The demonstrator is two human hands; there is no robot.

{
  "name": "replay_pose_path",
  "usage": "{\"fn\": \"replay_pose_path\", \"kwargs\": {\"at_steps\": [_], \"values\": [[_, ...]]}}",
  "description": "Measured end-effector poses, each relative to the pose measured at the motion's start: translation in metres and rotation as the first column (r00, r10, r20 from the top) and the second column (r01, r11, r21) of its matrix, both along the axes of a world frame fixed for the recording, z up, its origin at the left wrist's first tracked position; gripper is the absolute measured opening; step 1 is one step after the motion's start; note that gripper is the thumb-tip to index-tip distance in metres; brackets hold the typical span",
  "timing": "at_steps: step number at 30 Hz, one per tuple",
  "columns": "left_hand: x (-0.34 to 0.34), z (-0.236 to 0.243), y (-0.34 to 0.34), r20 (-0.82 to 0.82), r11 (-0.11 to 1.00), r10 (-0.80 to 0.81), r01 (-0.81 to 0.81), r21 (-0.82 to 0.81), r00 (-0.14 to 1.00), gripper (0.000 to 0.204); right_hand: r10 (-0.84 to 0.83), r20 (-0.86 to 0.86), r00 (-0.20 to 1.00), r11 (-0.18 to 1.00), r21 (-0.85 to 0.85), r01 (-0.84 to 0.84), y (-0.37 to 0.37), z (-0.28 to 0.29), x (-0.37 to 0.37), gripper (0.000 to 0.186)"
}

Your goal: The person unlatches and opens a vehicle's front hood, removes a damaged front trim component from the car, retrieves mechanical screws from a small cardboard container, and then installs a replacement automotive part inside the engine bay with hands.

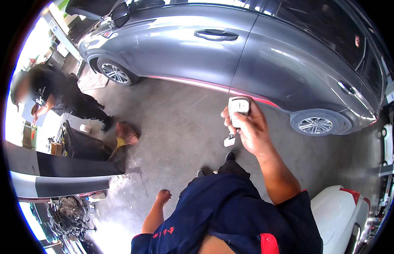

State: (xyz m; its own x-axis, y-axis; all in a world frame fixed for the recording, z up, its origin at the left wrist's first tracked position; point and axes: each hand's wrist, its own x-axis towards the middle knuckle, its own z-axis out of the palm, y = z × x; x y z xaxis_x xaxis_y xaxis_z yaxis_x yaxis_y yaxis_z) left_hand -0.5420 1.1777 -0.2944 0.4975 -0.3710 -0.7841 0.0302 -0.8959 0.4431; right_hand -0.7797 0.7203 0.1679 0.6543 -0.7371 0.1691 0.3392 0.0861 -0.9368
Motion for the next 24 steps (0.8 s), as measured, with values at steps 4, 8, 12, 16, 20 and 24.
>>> {"fn": "replay_pose_path", "kwargs": {"at_steps": [4, 8, 12, 16, 20, 24], "values": [[0.002, 0.002, -0.055, -0.003, 0.995, -0.060, 0.060, -0.081, 0.998, 0.038, -0.052, -0.042, 0.998, 0.994, 0.093, 0.056, -0.029, -0.008, -0.013, 0.020], [-0.001, 0.005, -0.103, 0.063, 0.987, -0.019, 0.029, -0.159, 0.998, 0.039, -0.016, -0.063, 0.998, 0.995, 0.097, 0.022, -0.059, -0.010, -0.012, 0.016], [-0.028, 0.038, -0.150, 0.048, 0.994, -0.036, 0.041, -0.098, 0.998, 0.040, -0.065, -0.143, 0.988, 0.992, 0.093, 0.079, -0.119, -0.046, -0.017, 0.015], [-0.024, 0.049, -0.165, 0.147, 0.991, -0.116, 0.123, -0.045, 0.982, 0.041, -0.092, -0.371, 0.924, 0.970, 0.177, 0.167, -0.188, -0.145, -0.040, 0.018], [-0.039, 0.067, -0.171, 0.190, 0.995, -0.059, 0.073, -0.065, 0.980, 0.040, -0.094, -0.840, 0.534, 0.953, 0.079, 0.292, -0.200, -0.289, -0.127, 0.022], [-0.059, 0.060, -0.197, 0.220, 1.000, -0.022, 0.026, -0.018, 0.975, 0.041, -0.169, -0.957, -0.234, 0.984, -0.152, -0.089, -0.174, -0.411, -0.287, 0.055]]}}
